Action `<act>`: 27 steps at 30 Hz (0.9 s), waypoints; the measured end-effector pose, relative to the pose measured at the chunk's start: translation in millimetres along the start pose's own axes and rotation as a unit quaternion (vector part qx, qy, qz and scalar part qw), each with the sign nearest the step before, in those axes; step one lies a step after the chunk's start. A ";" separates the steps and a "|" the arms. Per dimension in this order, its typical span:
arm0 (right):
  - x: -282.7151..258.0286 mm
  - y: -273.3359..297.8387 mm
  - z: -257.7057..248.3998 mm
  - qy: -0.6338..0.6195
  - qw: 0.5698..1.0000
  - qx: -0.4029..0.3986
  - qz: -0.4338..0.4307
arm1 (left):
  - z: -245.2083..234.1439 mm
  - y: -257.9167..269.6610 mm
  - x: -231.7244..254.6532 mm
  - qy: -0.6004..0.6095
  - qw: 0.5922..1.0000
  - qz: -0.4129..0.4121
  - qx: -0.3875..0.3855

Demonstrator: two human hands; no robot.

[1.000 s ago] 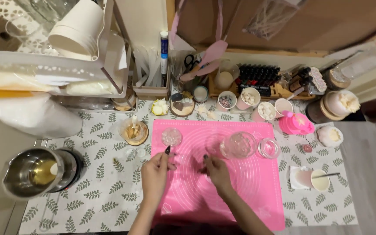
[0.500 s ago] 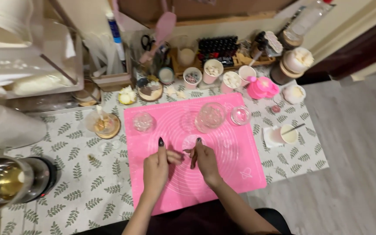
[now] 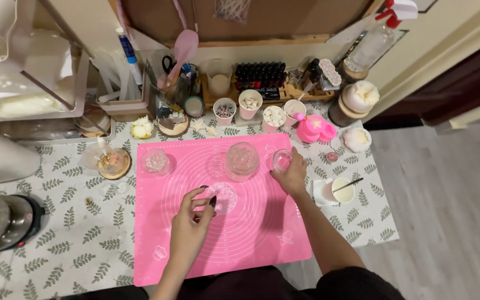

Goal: Preparing a glass container with a wick and pouring melted wax to create a candle.

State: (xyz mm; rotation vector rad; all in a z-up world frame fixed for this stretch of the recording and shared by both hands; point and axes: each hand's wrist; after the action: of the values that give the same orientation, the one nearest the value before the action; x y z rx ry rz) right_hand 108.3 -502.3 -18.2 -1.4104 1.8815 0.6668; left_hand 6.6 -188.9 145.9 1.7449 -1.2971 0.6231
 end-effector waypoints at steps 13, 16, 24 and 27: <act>-107.1 44.4 -80.8 -0.323 0.922 -0.199 0.082 | 81.6 4.8 62.2 -0.122 0.968 0.219 0.033; -140.1 49.4 -88.2 -0.402 0.862 -0.289 0.110 | 94.8 -5.4 61.1 -0.082 0.955 0.270 0.096; -97.0 40.3 -1.6 -0.706 0.608 -0.286 0.225 | 83.3 -56.3 64.6 -0.047 0.971 0.185 0.142; -149.1 33.8 -34.3 -0.676 0.619 -0.247 0.314 | 88.4 -68.1 73.4 -0.078 0.959 0.202 0.182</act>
State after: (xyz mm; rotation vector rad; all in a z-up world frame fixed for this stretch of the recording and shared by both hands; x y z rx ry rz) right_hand 95.0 -427.4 118.8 -0.0468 0.7879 1.9735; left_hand 86.8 -295.2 135.7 1.8590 -1.7610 1.0246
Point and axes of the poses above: each hand's wrist, its own y-axis away from the middle knuckle, its own z-axis out of the palm, x = y × z, and after that the axes turned 13 degrees about -y, right-handed
